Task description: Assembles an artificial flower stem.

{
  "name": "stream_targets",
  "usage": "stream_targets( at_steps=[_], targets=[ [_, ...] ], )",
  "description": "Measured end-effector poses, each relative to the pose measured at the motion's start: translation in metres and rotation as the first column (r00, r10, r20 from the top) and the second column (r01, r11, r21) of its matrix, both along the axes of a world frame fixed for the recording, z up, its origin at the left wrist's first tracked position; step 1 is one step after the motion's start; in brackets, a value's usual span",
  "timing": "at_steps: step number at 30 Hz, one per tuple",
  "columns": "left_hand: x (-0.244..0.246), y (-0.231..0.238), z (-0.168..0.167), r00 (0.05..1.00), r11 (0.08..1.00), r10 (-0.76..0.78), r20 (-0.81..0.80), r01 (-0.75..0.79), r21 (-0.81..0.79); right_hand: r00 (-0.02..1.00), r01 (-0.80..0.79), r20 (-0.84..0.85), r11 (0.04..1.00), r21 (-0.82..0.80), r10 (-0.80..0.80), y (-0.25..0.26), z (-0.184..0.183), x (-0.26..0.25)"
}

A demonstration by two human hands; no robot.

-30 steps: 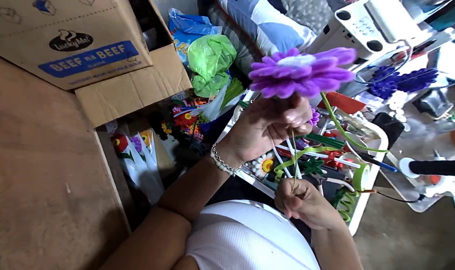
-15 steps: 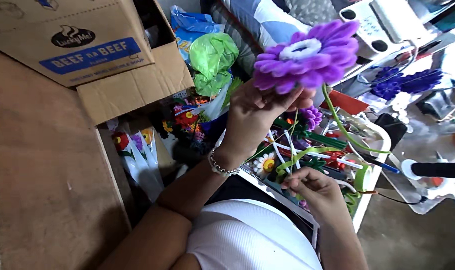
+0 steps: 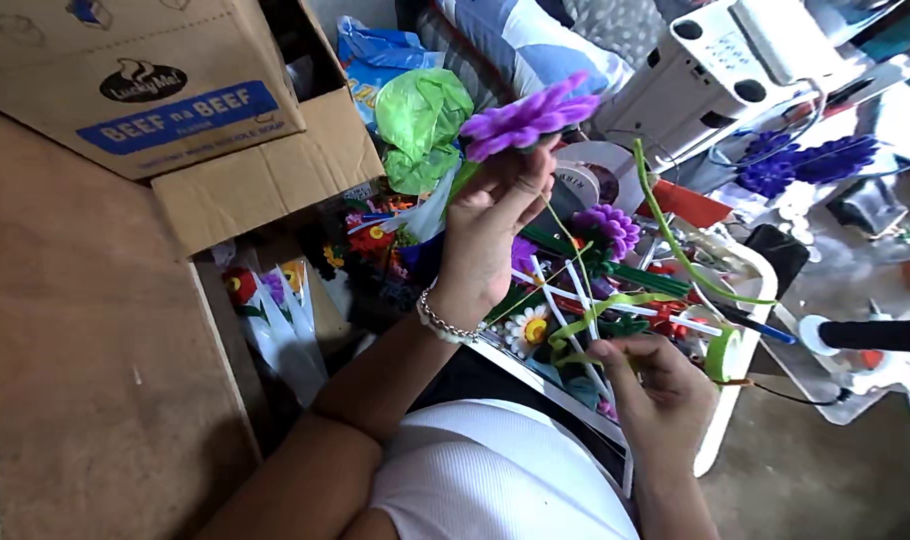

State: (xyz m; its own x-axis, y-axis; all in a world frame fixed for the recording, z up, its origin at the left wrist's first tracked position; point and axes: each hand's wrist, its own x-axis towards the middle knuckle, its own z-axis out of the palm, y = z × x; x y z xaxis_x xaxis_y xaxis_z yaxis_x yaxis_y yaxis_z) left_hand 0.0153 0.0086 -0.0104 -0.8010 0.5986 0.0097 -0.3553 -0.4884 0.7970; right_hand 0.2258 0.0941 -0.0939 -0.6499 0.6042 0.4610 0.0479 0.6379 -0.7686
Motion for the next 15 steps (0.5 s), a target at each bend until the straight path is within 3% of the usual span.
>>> stream_targets(
  at_steps=[3, 6, 8, 10, 12, 13, 14, 15],
  targets=[
    [-0.002, -0.001, -0.003, 0.994, 0.999, 0.026, 0.102, -0.022, -0.04, 0.999, -0.037, 0.01, 0.999, -0.029, 0.037, -0.002, 0.002, 0.001],
    [-0.003, 0.0, -0.003, 0.994, 1.0, 0.026, 0.108, -0.025, -0.016, 0.982, -0.182, -0.013, 0.921, -0.344, 0.189, -0.003, 0.003, 0.004],
    [-0.004, 0.001, -0.004, 0.99, 0.997, -0.048, 0.134, 0.039, 0.07, 0.932, -0.34, -0.118, 0.716, -0.61, 0.342, -0.001, 0.001, 0.005],
    [-0.005, 0.004, -0.01, 0.948, 0.943, -0.239, 0.211, 0.175, 0.284, 0.817, -0.514, -0.313, 0.366, -0.776, 0.485, 0.003, -0.005, 0.006],
    [-0.007, 0.011, -0.025, 0.841, 0.716, -0.514, 0.17, 0.311, 0.624, 0.688, -0.596, -0.456, 0.08, -0.799, 0.565, 0.006, -0.01, 0.005],
    [-0.007, 0.015, -0.029, 0.793, 0.6, -0.596, 0.128, 0.333, 0.728, 0.662, -0.604, -0.48, 0.031, -0.796, 0.576, 0.006, -0.011, 0.003],
    [-0.007, 0.018, -0.031, 0.781, 0.561, -0.615, 0.107, 0.338, 0.756, 0.679, -0.598, -0.463, 0.064, -0.799, 0.569, 0.004, -0.01, 0.003],
    [-0.006, 0.02, -0.031, 0.809, 0.618, -0.575, 0.122, 0.332, 0.713, 0.735, -0.574, -0.403, 0.184, -0.798, 0.546, 0.002, -0.008, 0.002]
  ],
)
